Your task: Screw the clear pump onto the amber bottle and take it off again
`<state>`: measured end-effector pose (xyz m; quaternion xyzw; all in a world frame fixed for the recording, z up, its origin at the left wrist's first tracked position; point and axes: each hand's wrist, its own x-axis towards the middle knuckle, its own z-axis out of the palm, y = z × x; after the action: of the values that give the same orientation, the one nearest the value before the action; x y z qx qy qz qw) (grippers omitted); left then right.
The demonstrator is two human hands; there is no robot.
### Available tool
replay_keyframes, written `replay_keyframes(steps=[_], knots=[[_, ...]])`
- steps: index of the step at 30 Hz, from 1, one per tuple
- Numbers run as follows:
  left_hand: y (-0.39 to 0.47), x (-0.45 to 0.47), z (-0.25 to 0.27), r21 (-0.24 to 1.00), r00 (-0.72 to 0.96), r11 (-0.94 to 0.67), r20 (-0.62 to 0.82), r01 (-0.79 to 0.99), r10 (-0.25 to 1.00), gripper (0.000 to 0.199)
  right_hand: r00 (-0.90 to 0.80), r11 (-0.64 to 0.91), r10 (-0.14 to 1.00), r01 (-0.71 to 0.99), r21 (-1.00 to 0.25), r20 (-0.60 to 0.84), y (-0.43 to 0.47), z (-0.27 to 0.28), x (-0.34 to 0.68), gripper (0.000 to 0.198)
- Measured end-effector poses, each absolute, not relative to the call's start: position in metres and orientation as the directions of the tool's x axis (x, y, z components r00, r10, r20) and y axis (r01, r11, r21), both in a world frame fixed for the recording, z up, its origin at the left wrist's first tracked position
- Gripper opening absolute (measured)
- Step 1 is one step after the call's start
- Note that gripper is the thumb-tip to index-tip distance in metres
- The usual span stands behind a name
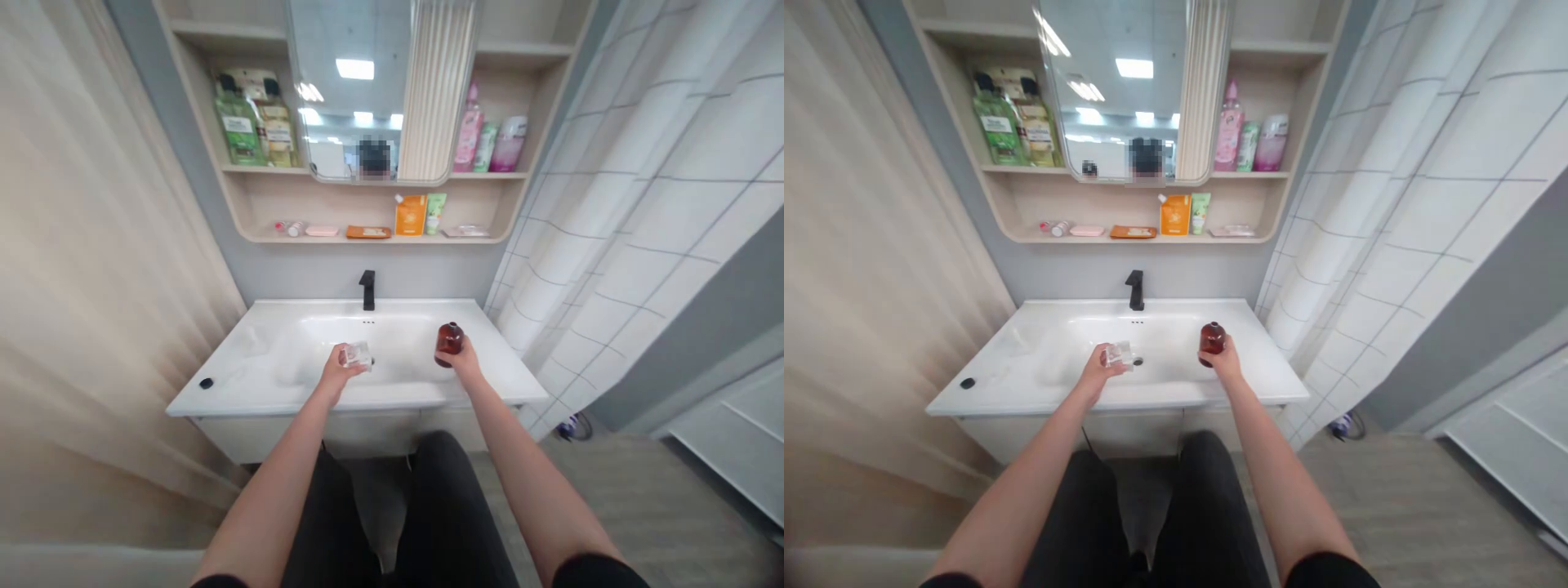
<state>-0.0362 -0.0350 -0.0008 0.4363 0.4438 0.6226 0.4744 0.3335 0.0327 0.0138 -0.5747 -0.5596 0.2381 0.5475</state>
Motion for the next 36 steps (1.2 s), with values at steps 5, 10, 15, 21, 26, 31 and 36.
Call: replay_keyframes(steps=[5,10,15,21,26,31,36], knots=[[-0.035,-0.038,0.000,0.960,-0.192,-0.156,0.111,-0.234,0.975,0.086,-0.012,0.218,0.976,0.165,-0.962,0.219,0.018,0.009,0.254,0.077],[-0.035,-0.038,0.000,0.968,-0.173,-0.151,0.117,-0.198,0.978,0.088,-0.193,0.221,0.961,0.101,-0.970,0.199,0.015,-0.002,0.206,0.078],[-0.035,-0.036,0.000,0.973,-0.175,-0.172,0.144,-0.152,0.974,0.086,-0.281,0.279,0.932,0.157,-0.948,0.228,0.013,-0.009,0.199,0.081],[-0.028,-0.037,0.004,0.980,-0.130,-0.174,0.160,-0.102,0.978,0.083,-0.306,0.269,0.933,0.249,-0.930,0.188,0.009,-0.007,0.206,0.085],[-0.017,-0.046,0.007,0.979,-0.141,-0.167,0.150,-0.118,0.979,0.089,-0.260,0.195,0.958,0.277,-0.941,0.123,0.014,-0.010,0.205,0.080],[-0.012,-0.049,0.002,0.981,-0.126,-0.153,0.137,-0.122,0.983,0.094,-0.267,0.125,0.962,0.271,-0.954,0.051,0.023,-0.012,0.206,0.079],[-0.012,-0.049,-0.001,0.977,-0.143,-0.161,0.140,-0.144,0.980,0.079,-0.292,0.127,0.955,0.236,-0.964,0.054,0.027,-0.016,0.208,0.078]])
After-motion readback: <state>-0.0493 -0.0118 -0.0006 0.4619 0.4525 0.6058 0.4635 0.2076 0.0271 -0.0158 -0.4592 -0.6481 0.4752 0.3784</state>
